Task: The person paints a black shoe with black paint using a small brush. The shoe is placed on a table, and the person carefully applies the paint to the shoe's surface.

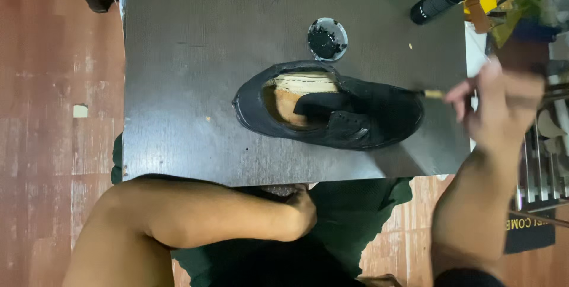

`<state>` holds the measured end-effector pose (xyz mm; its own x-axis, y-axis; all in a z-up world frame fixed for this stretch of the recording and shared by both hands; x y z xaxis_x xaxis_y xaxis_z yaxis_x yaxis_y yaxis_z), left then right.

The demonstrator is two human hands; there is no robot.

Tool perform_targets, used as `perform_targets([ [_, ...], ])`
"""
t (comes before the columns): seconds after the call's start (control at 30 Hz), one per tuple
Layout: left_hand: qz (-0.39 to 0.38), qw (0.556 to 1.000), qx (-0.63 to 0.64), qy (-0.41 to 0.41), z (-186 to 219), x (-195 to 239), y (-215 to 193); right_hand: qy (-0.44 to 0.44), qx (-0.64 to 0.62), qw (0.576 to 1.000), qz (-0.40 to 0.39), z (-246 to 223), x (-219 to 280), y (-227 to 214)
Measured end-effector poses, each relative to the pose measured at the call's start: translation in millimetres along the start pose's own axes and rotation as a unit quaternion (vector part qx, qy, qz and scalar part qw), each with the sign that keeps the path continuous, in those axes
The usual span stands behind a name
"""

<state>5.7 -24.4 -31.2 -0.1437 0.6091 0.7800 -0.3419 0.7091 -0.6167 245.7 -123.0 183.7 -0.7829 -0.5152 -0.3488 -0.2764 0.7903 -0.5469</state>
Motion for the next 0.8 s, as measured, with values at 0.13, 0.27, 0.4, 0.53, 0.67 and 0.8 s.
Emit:
perform_targets([
  [0.13, 0.031, 0.992, 0.073, -0.098, 20, -102, 28, -0.008, -0.011, 0.979, -0.204, -7, -79, 19],
  [0.27, 0.001, 0.999, 0.032, -0.018, -26, -16, 4, 0.01, -0.151, 0.965, -0.215, 15, -89, 40],
  [0.4, -0.012, 0.999, 0.037, 0.016, -14, -19, 5, 0.104, -0.103, 0.96, -0.237, 26, -69, 33],
  [0.53, -0.014, 0.999, 0.032, 0.038, -19, -29, 2, -0.005, -0.143, 0.93, -0.338, -7, -74, 22],
  [0.67, -0.016, 0.998, 0.025, 0.063, -17, -35, 7, -0.055, -0.118, 0.912, -0.388, -15, -69, 17],
  [0.8, -0.011, 0.996, 0.029, 0.087, -9, -60, 2, -0.039, -0.043, 0.954, -0.293, -31, -68, 17],
])
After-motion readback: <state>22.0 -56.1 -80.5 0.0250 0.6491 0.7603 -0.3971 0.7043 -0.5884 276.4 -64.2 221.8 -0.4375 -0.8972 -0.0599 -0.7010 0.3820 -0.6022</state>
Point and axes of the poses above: each hand's wrist, its own x-axis away from the middle knuckle, its own y-axis out of the palm, z = x × y, the point moved 4 cm from there along -x, towards the middle knuckle, and after that the axes turned 8 degrees about -x, right-handed, at the moved point
